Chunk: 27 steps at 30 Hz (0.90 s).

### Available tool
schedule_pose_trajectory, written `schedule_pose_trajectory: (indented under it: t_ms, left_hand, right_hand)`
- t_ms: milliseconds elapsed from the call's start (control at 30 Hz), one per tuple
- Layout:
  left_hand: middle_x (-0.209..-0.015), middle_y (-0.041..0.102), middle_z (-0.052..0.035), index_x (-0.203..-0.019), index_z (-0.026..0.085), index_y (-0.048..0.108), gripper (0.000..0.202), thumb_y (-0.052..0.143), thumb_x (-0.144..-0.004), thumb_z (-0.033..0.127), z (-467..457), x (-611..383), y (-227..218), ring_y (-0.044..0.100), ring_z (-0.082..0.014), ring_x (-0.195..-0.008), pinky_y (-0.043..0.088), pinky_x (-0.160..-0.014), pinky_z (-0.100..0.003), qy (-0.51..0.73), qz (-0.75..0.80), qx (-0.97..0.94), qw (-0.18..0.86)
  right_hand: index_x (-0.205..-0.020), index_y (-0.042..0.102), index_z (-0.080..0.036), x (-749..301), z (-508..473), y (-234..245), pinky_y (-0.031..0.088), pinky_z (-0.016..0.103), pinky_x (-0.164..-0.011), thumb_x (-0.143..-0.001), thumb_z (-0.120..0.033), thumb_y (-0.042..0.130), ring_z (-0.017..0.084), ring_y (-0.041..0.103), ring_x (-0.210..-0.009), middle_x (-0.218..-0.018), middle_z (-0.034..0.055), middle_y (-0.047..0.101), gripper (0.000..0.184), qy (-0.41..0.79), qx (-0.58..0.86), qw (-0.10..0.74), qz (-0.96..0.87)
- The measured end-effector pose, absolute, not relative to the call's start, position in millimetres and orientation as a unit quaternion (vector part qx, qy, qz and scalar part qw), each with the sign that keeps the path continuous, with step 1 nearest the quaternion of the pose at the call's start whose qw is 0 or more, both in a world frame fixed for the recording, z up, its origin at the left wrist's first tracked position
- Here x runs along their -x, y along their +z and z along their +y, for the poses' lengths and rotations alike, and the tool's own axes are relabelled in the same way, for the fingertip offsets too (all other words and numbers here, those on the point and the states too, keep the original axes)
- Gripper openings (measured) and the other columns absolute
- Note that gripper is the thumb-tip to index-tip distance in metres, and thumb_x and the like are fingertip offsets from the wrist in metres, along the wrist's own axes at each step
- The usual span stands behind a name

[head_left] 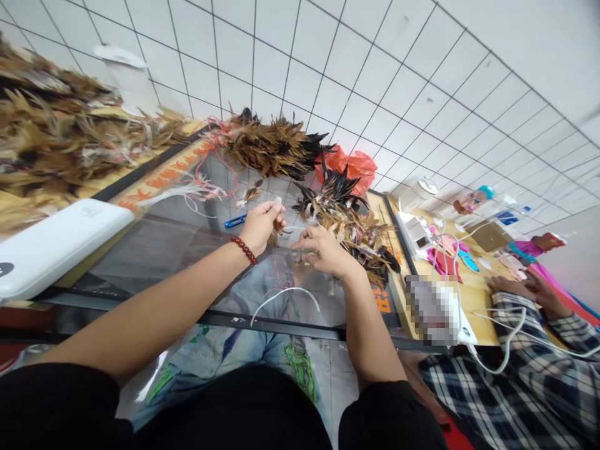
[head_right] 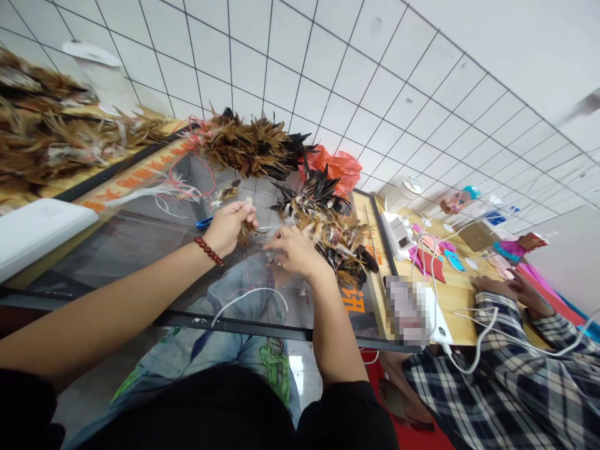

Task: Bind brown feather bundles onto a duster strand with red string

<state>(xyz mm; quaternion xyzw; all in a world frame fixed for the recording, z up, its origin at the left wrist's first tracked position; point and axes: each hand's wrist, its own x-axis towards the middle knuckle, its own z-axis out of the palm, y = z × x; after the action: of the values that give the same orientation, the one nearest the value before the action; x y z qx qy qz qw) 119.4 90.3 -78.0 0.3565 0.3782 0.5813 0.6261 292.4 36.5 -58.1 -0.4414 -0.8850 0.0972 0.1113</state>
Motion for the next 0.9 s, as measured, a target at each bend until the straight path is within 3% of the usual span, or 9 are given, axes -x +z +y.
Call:
schedule_pose_trajectory:
  t_ms: [67,133,233,333,400,500,667,900]
  left_hand:
    - [-0.050,0.046,0.0049,-0.069,0.012,0.055,0.019,0.055,-0.087,0.017,89.7,-119.4,-77.7,0.051,-0.0069,-0.046,0.041,-0.048,-0.017,0.578,0.378,-0.357,0.629]
    - [-0.050,0.046,0.0048,-0.069,0.012,0.055,0.019,0.057,-0.087,0.019,88.7,-119.7,-77.5,0.051,-0.0069,-0.046,0.042,-0.049,-0.017,0.572,0.374,-0.357,0.637]
    - [-0.051,0.046,0.0045,-0.069,0.012,0.055,0.019,0.059,-0.086,0.021,86.6,-120.3,-77.6,0.051,-0.0074,-0.046,0.044,-0.049,-0.018,0.553,0.360,-0.361,0.660]
    - [-0.051,0.047,0.0038,-0.070,0.012,0.056,0.020,0.064,-0.083,0.024,83.6,-120.7,-78.6,0.052,-0.0083,-0.046,0.044,-0.050,-0.019,0.506,0.335,-0.372,0.703]
    - [-0.053,0.049,0.0026,-0.070,0.011,0.056,0.022,0.068,-0.080,0.026,81.5,-120.7,-79.7,0.054,-0.0090,-0.047,0.044,-0.049,-0.019,0.464,0.315,-0.381,0.735]
    - [-0.054,0.052,0.0009,-0.070,0.011,0.057,0.022,0.072,-0.077,0.026,78.8,-120.7,-81.1,0.057,-0.0104,-0.050,0.045,-0.050,-0.019,0.423,0.296,-0.377,0.769]
    - [-0.058,0.056,-0.0011,-0.068,0.010,0.058,0.021,0.073,-0.075,0.023,77.6,-121.8,-82.1,0.059,-0.0113,-0.053,0.049,-0.054,-0.021,0.416,0.272,-0.354,0.792]
    - [-0.062,0.061,-0.0022,-0.078,0.009,0.064,0.019,0.077,-0.071,0.022,78.0,-124.3,-82.3,0.057,-0.0094,-0.052,0.048,-0.054,-0.020,0.460,0.262,-0.328,0.783]
  right_hand:
    - [-0.082,0.074,-0.023,-292.2,39.3,-60.7,0.038,0.035,-0.085,-0.077,-0.011,0.062,0.019,0.053,-0.091,-0.089,0.0034,0.061,0.017,0.148,0.446,0.165,-0.867]
    - [-0.075,0.070,-0.020,-291.4,42.7,-61.9,0.042,0.030,-0.075,-0.079,-0.018,0.063,0.015,0.054,-0.076,-0.077,0.0010,0.060,0.009,0.228,0.476,0.298,-0.795]
    - [-0.074,0.064,-0.019,-289.5,46.5,-60.1,0.041,0.023,-0.056,-0.076,-0.033,0.068,0.009,0.049,-0.055,-0.063,-0.0032,0.057,0.015,0.390,0.500,0.498,-0.592]
    - [-0.071,0.058,-0.019,-286.5,47.8,-56.8,0.043,0.020,-0.051,-0.065,-0.041,0.077,0.008,0.052,-0.052,-0.065,-0.0025,0.063,0.029,0.504,0.471,0.562,-0.457]
    - [-0.073,0.058,-0.019,-283.6,48.3,-56.6,0.047,0.020,-0.055,-0.060,-0.039,0.081,0.009,0.058,-0.057,-0.071,-0.0006,0.068,0.033,0.513,0.460,0.582,-0.432]
    - [-0.078,0.063,-0.020,-277.4,49.1,-61.1,0.052,0.024,-0.063,-0.062,-0.036,0.080,0.011,0.062,-0.063,-0.071,-0.0009,0.068,0.029,0.448,0.464,0.614,-0.454]
    - [-0.081,0.070,-0.022,-266.7,46.9,-71.3,0.051,0.033,-0.084,-0.077,-0.027,0.069,0.017,0.064,-0.088,-0.087,0.0035,0.069,0.007,0.203,0.434,0.610,-0.632]
    - [-0.091,0.071,-0.024,-265.1,42.7,-76.5,0.050,0.032,-0.085,-0.085,-0.016,0.055,0.016,0.062,-0.095,-0.100,0.0053,0.065,0.019,0.036,0.427,0.497,-0.754]
